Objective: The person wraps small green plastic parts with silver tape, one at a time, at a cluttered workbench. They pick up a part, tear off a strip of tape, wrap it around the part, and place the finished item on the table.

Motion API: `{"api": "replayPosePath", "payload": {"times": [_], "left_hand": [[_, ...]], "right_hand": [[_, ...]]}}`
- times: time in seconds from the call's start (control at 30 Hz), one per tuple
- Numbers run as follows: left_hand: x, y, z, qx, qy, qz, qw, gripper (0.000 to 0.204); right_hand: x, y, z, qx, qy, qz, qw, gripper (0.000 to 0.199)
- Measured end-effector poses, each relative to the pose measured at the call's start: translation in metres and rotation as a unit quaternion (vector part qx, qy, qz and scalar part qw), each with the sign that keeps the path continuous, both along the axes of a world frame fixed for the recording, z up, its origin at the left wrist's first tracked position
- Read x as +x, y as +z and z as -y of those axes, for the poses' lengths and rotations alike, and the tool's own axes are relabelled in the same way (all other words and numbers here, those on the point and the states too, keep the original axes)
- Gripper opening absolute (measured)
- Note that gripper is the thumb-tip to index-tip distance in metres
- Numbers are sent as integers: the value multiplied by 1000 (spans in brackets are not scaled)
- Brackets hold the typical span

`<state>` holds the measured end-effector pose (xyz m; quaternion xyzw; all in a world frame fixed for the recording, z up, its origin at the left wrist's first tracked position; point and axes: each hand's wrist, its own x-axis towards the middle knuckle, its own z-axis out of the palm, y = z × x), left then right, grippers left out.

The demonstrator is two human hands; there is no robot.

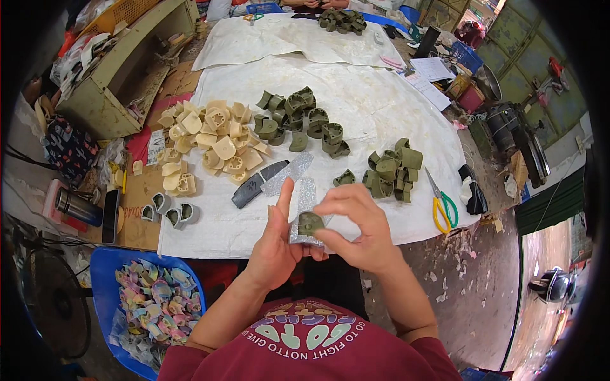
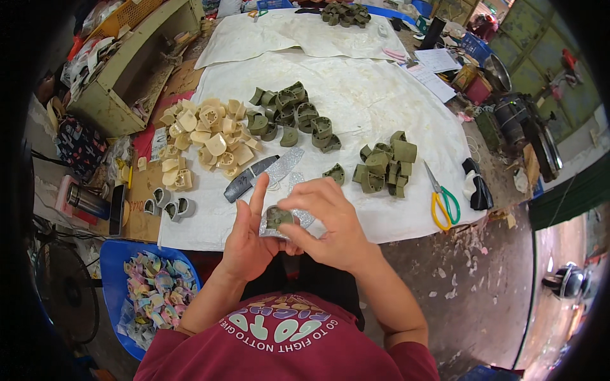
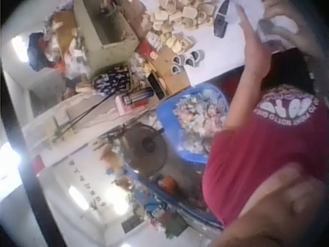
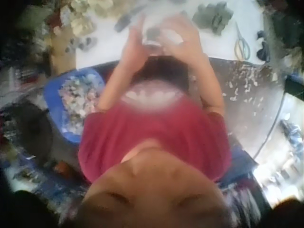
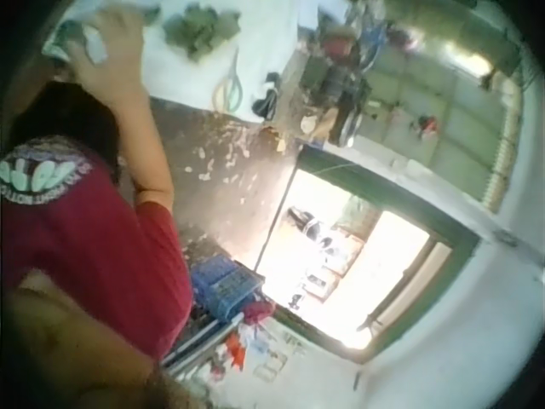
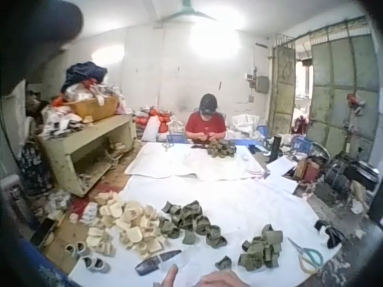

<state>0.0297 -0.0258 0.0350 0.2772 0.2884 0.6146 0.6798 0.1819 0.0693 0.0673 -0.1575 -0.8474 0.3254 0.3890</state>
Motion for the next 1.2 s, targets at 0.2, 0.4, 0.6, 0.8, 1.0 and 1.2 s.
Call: {"api": "replayPosePath", "payload": {"times": [0.2,0.4,0.6,0.8,1.0,1.2], "left_hand": [[11,3,-5,-37,94,-182,978,76],[6,-13,-5,-16,89,-400,912,76],[3,-20,-5,-52,120,-356,925,77],[-1,-18,-8,-67,139,-231,961,80],[0,-15,-7,-56,121,-246,960,77],[8,-9,-9,-79,118,-370,918,71]], "right_hand": [[-7,31,-5,261,9,225,939,13],[-22,29,-6,319,40,342,883,8],[-30,-14,-21,268,27,189,944,10],[-14,-14,-24,208,-19,91,974,13],[-10,0,-18,307,10,180,934,12],[-24,23,-2,357,81,382,849,14]]}}
